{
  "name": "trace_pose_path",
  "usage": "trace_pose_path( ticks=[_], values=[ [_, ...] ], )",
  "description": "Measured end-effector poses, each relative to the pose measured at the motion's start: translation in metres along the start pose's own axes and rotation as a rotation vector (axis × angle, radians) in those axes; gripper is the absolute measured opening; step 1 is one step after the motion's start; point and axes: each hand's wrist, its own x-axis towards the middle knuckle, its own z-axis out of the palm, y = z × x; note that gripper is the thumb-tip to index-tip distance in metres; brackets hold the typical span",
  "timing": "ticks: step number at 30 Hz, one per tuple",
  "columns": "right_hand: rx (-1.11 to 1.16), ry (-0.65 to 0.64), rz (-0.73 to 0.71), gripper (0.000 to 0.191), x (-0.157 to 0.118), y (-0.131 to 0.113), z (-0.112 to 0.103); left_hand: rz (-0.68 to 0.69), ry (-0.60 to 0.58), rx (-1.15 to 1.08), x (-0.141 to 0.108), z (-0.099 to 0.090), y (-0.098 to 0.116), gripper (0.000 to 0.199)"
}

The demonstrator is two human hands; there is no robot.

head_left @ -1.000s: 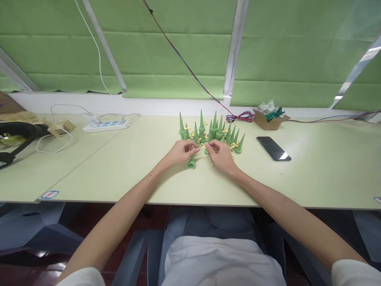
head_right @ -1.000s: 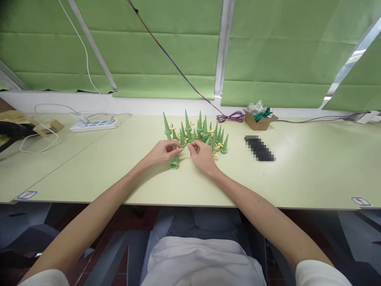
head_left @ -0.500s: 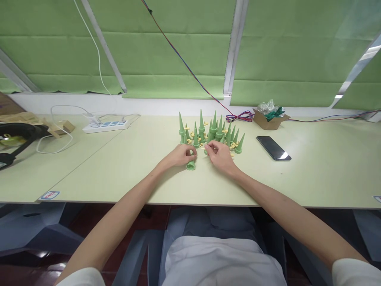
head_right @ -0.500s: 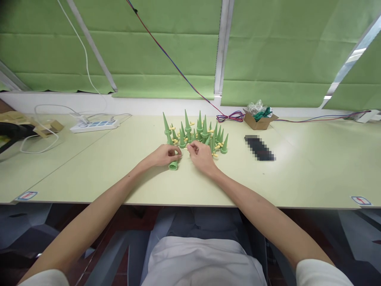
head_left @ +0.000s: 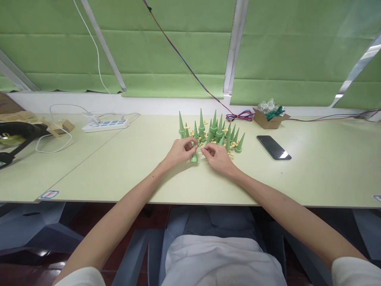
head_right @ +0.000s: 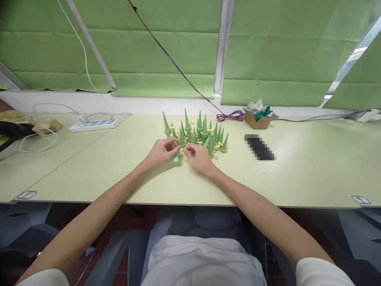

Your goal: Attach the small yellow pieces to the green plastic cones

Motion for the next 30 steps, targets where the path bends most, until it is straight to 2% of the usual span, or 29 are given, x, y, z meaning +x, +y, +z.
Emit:
trace_pose_path(
  ticks=[6,15,30],
  values=[
    [-0.01,-0.046,-0.037,0.022,0.0,0.001,0.002,0.053,0.051,0.039,-0.001,0.002,-0.001,0.015],
    [-0.018,-0.05,-0.051,0.024,0.001,0.004,0.002,0.087,0.047,0.055,-0.002,0.007,0.001,0.011],
    [-0.045,-0.034,-0.041,0.024,0.001,0.005,0.003,0.047,0.124,0.056,-0.002,0.011,0.004,0.011]
  ],
)
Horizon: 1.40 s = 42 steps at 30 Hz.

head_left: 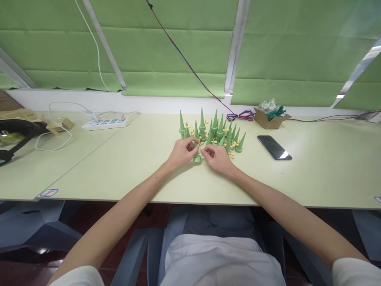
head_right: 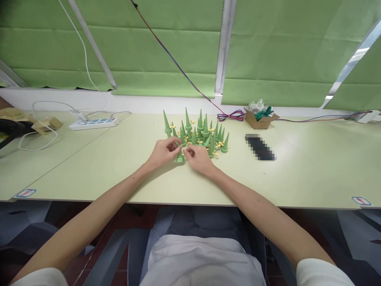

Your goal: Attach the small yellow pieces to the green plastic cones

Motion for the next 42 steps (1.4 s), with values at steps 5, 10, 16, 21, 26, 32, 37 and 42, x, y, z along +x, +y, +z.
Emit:
trace_pose_path(
  ticks=[5,10,16,21,26,32,37,42],
  values=[
    [-0.003,0.006,0.014,0.023,0.0,0.0,-0.001,-0.033,0.032,-0.018,0.0,0.0,0.002,0.012],
    [-0.009,0.009,0.019,0.023,0.0,0.0,0.0,-0.033,0.05,-0.017,-0.001,0.002,0.003,0.011],
    [-0.005,0.008,0.05,0.024,0.001,0.002,0.0,0.089,0.089,0.051,-0.003,0.005,0.0,0.01],
    [0.019,0.036,0.093,0.025,0.002,0.006,0.002,0.129,0.109,0.07,-0.004,0.006,0.001,0.012],
    [0.037,0.048,0.12,0.026,0.004,0.01,0.004,0.113,0.084,0.074,-0.004,0.006,0.001,0.018],
    [0.128,0.096,0.16,0.028,0.003,0.008,0.003,0.083,0.015,0.039,-0.001,0.002,0.004,0.033],
    [0.178,0.139,0.169,0.031,0.002,0.005,0.002,0.085,-0.02,-0.019,-0.002,-0.001,0.004,0.035],
    [0.198,0.187,0.148,0.031,0.0,0.002,0.0,0.005,0.042,-0.166,-0.002,-0.002,0.004,0.033]
  ],
)
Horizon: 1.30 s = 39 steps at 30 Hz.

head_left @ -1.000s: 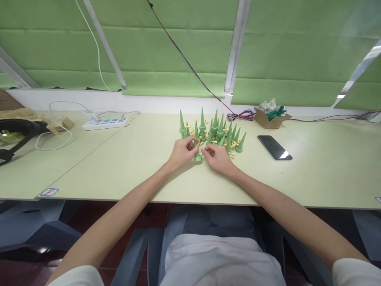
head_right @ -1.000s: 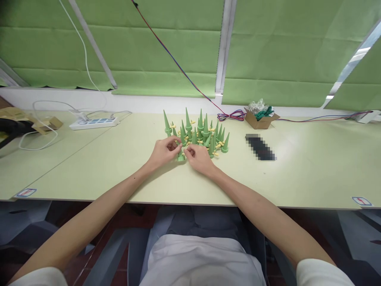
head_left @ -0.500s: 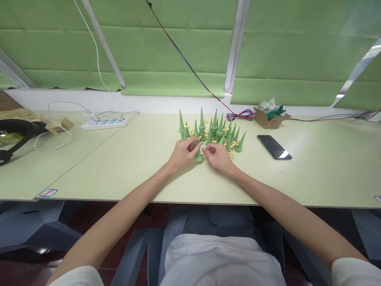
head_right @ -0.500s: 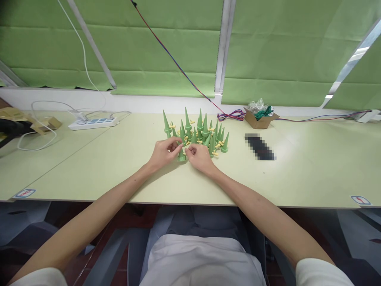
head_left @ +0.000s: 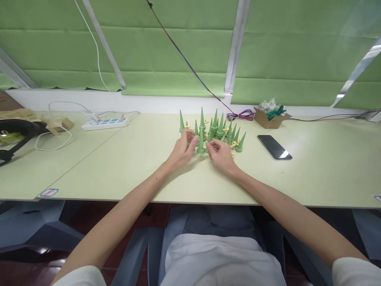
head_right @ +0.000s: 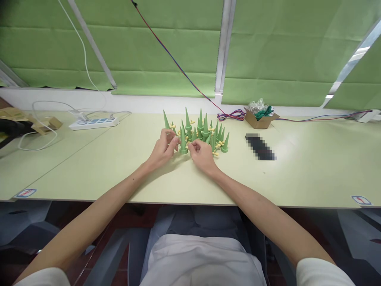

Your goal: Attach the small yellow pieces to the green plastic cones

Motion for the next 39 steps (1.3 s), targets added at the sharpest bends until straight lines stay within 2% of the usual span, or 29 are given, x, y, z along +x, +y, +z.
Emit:
trace_pose_path(
  ticks=[2,4,8,11,19,24,39],
  values=[
    [0.013,0.004,-0.006,0.032,-0.001,-0.001,-0.001,-0.056,0.02,-0.025,0.002,-0.002,0.001,0.04],
    [0.02,0.004,-0.024,0.032,-0.002,-0.003,-0.001,-0.16,-0.022,-0.076,0.005,-0.005,0.002,0.057],
    [0.023,0.003,-0.079,0.031,-0.003,-0.005,-0.003,-0.38,-0.277,-0.275,0.008,-0.008,0.002,0.073],
    [0.005,-0.014,-0.093,0.029,-0.002,-0.005,-0.004,-0.43,-0.389,-0.387,0.009,-0.008,0.0,0.074],
    [0.012,-0.035,-0.098,0.029,-0.003,-0.002,-0.005,-0.46,-0.442,-0.472,0.007,-0.008,-0.004,0.065],
    [0.022,-0.036,-0.071,0.033,-0.002,-0.001,-0.005,-0.391,-0.47,-0.447,0.007,-0.009,-0.003,0.061],
    [0.062,-0.036,-0.01,0.039,0.002,-0.002,-0.006,-0.234,-0.388,-0.24,0.004,-0.014,0.005,0.038]
  ],
)
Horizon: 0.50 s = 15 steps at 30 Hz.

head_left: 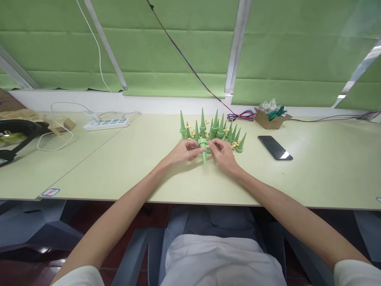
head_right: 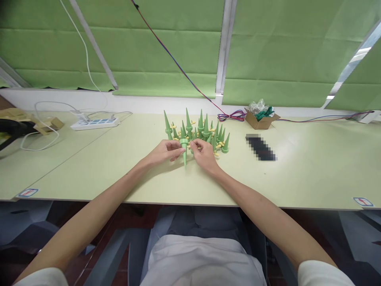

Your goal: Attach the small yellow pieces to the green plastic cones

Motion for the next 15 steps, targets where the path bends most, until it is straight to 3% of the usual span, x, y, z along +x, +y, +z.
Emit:
trace_pose_path(
  ticks=[5,15],
  values=[
    [0.079,-0.021,0.015,0.039,0.0,0.001,-0.001,0.063,0.119,0.123,-0.001,0.006,0.0,0.034],
    [0.128,-0.037,0.048,0.04,-0.001,-0.003,0.001,0.305,0.217,0.266,0.003,0.009,-0.011,0.026]
  ],
)
